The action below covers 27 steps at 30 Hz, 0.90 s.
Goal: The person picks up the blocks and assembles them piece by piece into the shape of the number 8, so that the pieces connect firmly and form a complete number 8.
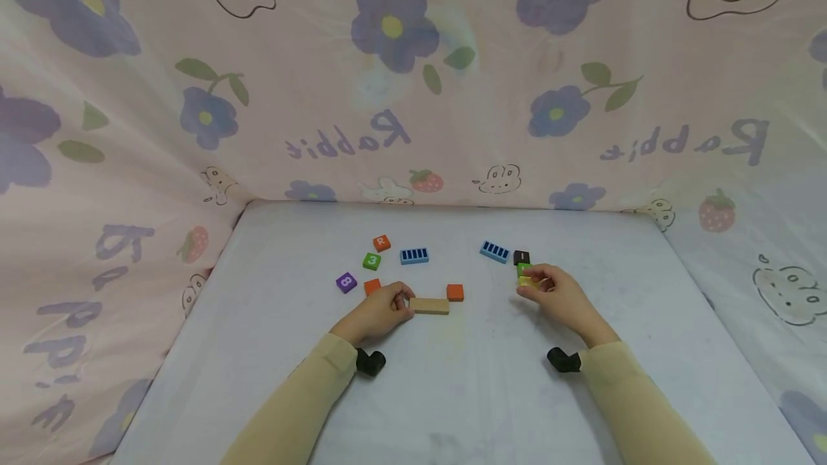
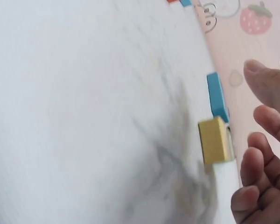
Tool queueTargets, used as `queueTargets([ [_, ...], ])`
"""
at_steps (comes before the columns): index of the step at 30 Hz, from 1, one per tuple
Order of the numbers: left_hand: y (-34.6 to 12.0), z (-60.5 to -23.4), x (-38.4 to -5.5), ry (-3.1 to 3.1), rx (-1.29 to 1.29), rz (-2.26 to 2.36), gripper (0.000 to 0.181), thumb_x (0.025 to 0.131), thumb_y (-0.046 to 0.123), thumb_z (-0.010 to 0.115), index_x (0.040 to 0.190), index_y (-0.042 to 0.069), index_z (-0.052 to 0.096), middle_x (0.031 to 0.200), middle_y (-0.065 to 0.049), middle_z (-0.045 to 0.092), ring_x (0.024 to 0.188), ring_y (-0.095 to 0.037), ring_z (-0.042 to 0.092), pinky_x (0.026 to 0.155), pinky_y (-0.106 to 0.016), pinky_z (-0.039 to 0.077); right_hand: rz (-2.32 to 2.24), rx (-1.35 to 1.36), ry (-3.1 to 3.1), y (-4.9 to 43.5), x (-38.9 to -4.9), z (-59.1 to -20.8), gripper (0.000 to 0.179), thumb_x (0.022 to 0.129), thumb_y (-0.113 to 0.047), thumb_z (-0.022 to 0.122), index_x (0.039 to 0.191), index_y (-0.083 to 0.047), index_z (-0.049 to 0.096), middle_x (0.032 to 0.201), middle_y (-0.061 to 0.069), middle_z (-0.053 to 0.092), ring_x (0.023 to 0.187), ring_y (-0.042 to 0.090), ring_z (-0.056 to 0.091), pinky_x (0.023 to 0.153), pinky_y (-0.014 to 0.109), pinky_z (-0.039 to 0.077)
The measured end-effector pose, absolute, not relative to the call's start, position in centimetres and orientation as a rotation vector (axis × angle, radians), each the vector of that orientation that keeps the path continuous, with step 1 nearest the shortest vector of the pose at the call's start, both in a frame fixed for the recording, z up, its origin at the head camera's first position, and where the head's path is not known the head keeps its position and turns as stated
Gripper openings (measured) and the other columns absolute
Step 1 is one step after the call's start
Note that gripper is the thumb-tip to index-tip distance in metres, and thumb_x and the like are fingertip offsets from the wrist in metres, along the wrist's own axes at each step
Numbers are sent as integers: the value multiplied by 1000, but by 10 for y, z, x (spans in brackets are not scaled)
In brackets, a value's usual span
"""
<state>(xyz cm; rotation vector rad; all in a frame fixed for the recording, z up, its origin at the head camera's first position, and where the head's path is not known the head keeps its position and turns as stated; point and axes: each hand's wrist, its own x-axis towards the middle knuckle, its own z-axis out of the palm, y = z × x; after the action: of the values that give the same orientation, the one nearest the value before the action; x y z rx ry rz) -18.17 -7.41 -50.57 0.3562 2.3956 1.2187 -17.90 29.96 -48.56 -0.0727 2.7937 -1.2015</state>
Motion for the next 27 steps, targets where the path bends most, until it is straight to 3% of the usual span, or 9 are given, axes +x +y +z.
queueTargets([
  [8, -74, -506, -182, 2390, 352, 1207, 23, 93, 26, 67, 114, 23, 59, 85, -2, 54, 78, -17, 52, 68, -32, 42, -1168, 30, 2755, 318, -182, -494, 59, 84, -48, 72, 126, -10, 56, 118, 12, 56, 97, 26, 50, 78, 37, 41],
  [16, -74, -507, -182, 2392, 359, 1204, 24, 92, 27, 67, 115, 22, 59, 85, -2, 55, 78, -17, 52, 68, -31, 42, -1182, 47, 2724, 324, -184, -503, 58, 85, -45, 72, 127, -9, 55, 106, 10, 53, 88, 24, 44, 72, 36, 37],
  [27, -74, -506, -183, 2385, 350, 1216, 24, 93, 27, 67, 115, 23, 59, 85, -2, 55, 78, -17, 52, 68, -32, 42, -1191, 40, 2705, 323, -186, -505, 52, 84, -43, 74, 118, -8, 57, 101, 10, 52, 86, 23, 43, 71, 35, 36],
])
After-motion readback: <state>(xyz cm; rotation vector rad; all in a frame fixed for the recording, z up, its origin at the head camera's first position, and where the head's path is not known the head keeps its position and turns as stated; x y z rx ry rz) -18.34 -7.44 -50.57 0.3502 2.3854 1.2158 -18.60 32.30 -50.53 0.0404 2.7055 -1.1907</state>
